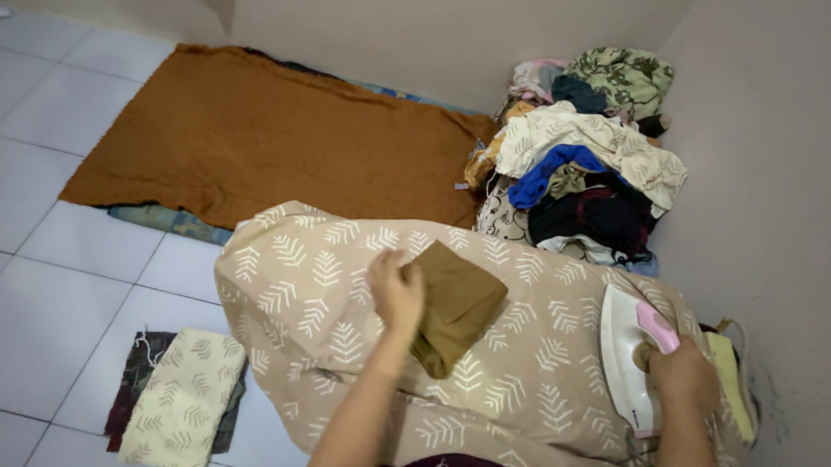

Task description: The person irons several pieces of clothing on a makeshift ironing board. They handle a light green shirt, a patterned white cloth, and brown shorts, smoothing and pressing each item with a pink iron before folding them and placing them on the floor.

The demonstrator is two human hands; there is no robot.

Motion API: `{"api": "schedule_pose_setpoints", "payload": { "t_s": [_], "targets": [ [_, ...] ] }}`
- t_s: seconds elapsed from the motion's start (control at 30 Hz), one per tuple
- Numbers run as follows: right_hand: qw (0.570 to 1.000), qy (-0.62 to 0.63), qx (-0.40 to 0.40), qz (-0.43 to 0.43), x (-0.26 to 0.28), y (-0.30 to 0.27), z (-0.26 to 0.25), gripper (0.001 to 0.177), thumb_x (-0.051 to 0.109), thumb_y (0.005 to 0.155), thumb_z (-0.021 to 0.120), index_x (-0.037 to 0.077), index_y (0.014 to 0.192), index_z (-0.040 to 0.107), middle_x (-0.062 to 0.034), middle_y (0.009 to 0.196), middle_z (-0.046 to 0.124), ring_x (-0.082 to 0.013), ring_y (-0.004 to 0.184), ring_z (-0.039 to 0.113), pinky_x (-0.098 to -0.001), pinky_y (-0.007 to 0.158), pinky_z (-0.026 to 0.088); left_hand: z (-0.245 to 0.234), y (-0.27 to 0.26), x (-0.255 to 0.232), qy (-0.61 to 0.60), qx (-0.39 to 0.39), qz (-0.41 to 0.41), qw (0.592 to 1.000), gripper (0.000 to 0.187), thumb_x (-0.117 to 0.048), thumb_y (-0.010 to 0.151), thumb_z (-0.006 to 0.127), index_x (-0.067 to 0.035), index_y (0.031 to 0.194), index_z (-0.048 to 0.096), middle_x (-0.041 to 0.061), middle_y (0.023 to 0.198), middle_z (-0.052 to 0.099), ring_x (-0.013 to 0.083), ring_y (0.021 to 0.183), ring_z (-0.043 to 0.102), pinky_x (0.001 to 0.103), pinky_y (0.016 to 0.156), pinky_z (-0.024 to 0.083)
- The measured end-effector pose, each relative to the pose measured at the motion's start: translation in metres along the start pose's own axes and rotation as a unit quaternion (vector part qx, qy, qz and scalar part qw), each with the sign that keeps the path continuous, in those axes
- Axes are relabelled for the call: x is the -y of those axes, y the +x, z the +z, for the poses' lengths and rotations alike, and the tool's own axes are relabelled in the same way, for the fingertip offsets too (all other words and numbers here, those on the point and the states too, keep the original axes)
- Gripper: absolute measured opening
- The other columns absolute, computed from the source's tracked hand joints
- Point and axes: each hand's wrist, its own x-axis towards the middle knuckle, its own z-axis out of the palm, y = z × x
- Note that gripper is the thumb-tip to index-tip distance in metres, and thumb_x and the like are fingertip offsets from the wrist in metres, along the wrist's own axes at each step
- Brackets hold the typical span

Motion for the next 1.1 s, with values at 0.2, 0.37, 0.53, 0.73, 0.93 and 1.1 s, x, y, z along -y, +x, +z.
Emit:
{"api": "schedule_pose_setpoints", "payload": {
  "t_s": [0.2,0.37,0.53,0.73,0.93,1.1],
  "targets": [
    [1.000,-0.023,-0.001,-0.019,0.001,0.002,0.003,0.057,0.039,0.078,0.081,0.019,0.131,0.070,-0.0219,0.119,0.074,-0.0427,0.109,0.070,-0.0522,0.088,0.057,-0.022,-0.021,-0.105,0.172,0.489,0.066,0.853,0.087,-0.044,0.082,0.074,-0.008,0.151,0.035,0.021,0.164,0.018,0.0443,0.151,0.007,0.064,0.120,0.002],
    [1.000,-0.017,-0.004,-0.011,0.005,-0.005,-0.003,0.054,0.041,0.081,0.079,0.020,0.130,0.071,-0.0208,0.119,0.074,-0.0425,0.111,0.070,-0.0521,0.090,0.056,0.002,-0.050,-0.084,0.270,0.476,0.066,0.834,0.088,-0.051,0.096,0.053,-0.007,0.162,0.018,0.015,0.171,0.002,0.0426,0.156,-0.007,0.061,0.123,-0.006],
    [1.000,-0.005,0.000,-0.014,0.010,-0.017,-0.015,0.056,0.045,0.080,0.080,0.015,0.127,0.071,-0.0227,0.116,0.074,-0.0429,0.109,0.070,-0.0524,0.090,0.056,0.037,-0.041,-0.064,0.125,0.477,-0.045,0.869,0.079,-0.050,0.101,0.044,-0.008,0.163,0.019,0.013,0.171,0.003,0.0429,0.157,-0.005,0.065,0.122,-0.005],
    [0.999,0.013,-0.011,-0.038,0.008,-0.019,-0.012,0.053,0.044,0.082,0.079,0.013,0.124,0.072,-0.0232,0.112,0.075,-0.0433,0.105,0.072,-0.0532,0.087,0.057,0.025,-0.001,-0.077,-0.476,0.432,-0.507,0.574,0.071,-0.053,0.098,0.050,-0.004,0.149,0.048,0.026,0.149,0.056,0.0408,0.133,0.055,0.053,0.112,0.043],
    [1.000,0.016,-0.009,-0.019,0.005,-0.013,-0.005,0.051,0.041,0.080,0.080,0.014,0.122,0.072,-0.0230,0.111,0.075,-0.0433,0.104,0.072,-0.0534,0.086,0.057,0.041,-0.018,-0.040,-0.624,0.392,-0.535,0.414,0.068,-0.053,0.098,0.051,-0.006,0.147,0.054,0.017,0.143,0.062,0.0336,0.127,0.061,0.047,0.110,0.048],
    [0.998,0.019,-0.027,-0.051,-0.006,0.002,0.008,0.047,0.039,0.081,0.078,0.013,0.119,0.074,-0.0229,0.109,0.076,-0.0427,0.100,0.072,-0.0530,0.085,0.056,0.035,-0.048,0.021,-0.596,0.288,-0.560,0.497,0.063,-0.048,0.098,0.050,-0.006,0.145,0.054,0.015,0.142,0.063,0.0321,0.126,0.062,0.047,0.107,0.050]
  ]
}}
